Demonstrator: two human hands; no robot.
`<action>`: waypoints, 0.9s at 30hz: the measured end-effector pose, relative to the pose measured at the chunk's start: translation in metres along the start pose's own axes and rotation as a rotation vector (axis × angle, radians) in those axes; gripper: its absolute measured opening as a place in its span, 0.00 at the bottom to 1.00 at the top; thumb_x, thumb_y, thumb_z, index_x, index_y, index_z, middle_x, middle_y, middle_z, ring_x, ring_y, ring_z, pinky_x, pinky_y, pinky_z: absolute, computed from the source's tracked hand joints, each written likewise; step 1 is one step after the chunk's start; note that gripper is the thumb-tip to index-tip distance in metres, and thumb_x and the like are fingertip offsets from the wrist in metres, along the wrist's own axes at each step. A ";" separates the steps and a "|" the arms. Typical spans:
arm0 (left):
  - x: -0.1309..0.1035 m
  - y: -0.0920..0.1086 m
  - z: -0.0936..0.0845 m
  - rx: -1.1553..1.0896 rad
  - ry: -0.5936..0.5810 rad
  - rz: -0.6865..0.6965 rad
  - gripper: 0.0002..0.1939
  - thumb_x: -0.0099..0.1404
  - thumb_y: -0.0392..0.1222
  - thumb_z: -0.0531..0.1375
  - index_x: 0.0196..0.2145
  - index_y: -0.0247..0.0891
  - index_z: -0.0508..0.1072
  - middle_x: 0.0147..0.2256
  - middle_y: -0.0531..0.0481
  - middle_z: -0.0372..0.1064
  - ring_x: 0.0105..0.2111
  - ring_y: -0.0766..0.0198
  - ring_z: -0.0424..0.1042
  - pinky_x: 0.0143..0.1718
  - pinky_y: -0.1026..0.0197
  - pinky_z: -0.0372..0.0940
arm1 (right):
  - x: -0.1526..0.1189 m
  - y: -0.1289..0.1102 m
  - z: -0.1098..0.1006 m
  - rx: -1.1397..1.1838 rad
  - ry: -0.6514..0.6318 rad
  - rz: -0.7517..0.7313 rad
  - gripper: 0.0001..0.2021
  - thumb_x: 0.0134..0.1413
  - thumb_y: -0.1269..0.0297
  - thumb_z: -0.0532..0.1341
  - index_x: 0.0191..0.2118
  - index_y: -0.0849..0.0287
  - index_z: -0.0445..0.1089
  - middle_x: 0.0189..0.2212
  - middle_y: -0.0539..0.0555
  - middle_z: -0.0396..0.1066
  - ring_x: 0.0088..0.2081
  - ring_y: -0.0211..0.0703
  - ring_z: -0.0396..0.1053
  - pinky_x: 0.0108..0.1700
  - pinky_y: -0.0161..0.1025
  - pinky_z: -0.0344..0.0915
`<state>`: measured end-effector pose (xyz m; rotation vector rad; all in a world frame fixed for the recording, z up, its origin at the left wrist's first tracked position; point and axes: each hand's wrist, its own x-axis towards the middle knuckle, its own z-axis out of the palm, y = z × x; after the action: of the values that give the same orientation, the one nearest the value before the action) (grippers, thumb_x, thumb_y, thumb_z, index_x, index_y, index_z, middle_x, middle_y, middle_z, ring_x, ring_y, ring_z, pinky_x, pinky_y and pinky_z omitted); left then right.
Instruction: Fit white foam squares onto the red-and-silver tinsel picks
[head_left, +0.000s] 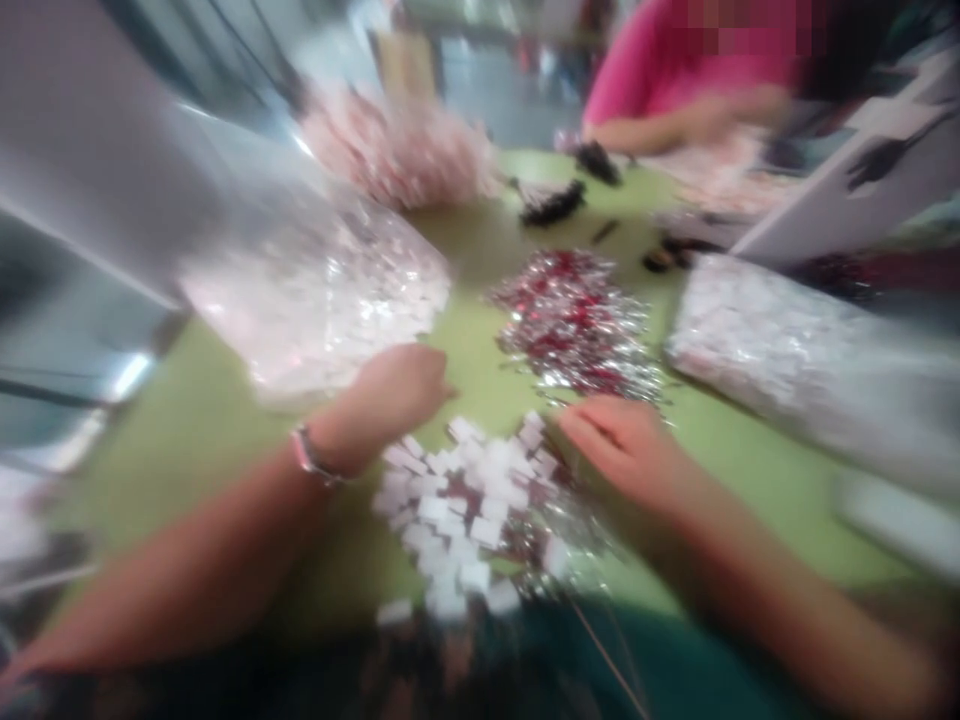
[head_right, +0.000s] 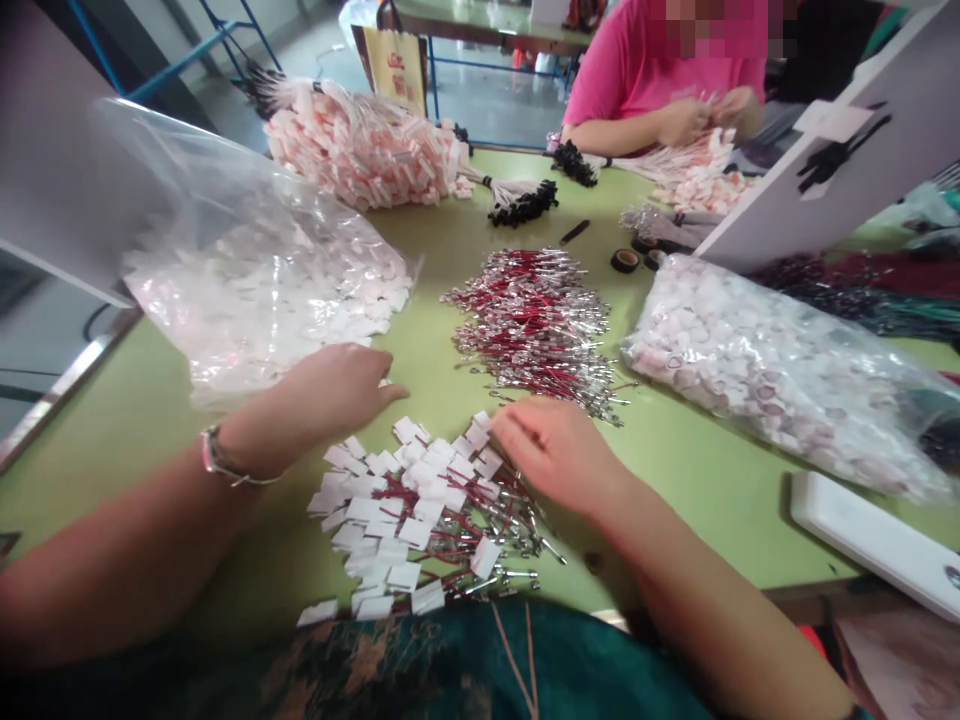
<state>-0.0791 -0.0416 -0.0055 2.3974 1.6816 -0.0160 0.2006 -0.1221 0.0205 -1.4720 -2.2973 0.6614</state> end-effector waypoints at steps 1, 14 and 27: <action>0.000 0.004 0.004 0.021 -0.002 0.018 0.17 0.64 0.53 0.57 0.30 0.36 0.73 0.28 0.41 0.70 0.31 0.51 0.71 0.32 0.57 0.61 | 0.003 0.008 -0.003 -0.087 0.068 0.059 0.17 0.65 0.61 0.53 0.29 0.57 0.74 0.26 0.52 0.73 0.29 0.40 0.67 0.33 0.37 0.58; 0.013 0.030 0.029 -0.381 0.053 0.166 0.14 0.63 0.41 0.57 0.44 0.38 0.78 0.42 0.43 0.72 0.38 0.59 0.71 0.41 0.59 0.65 | 0.021 0.041 0.024 -0.339 0.149 0.104 0.08 0.61 0.67 0.56 0.32 0.57 0.71 0.34 0.54 0.71 0.35 0.43 0.67 0.32 0.37 0.54; -0.002 0.051 0.027 -1.143 -0.068 0.028 0.19 0.55 0.48 0.68 0.43 0.39 0.78 0.34 0.47 0.76 0.31 0.65 0.73 0.33 0.61 0.69 | 0.007 0.008 0.022 -0.115 0.238 -0.023 0.11 0.62 0.65 0.54 0.38 0.56 0.74 0.34 0.53 0.77 0.35 0.42 0.72 0.37 0.37 0.62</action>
<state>-0.0295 -0.0648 -0.0230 1.5017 1.1098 0.6624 0.1926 -0.1175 -0.0019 -1.4838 -2.1946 0.3316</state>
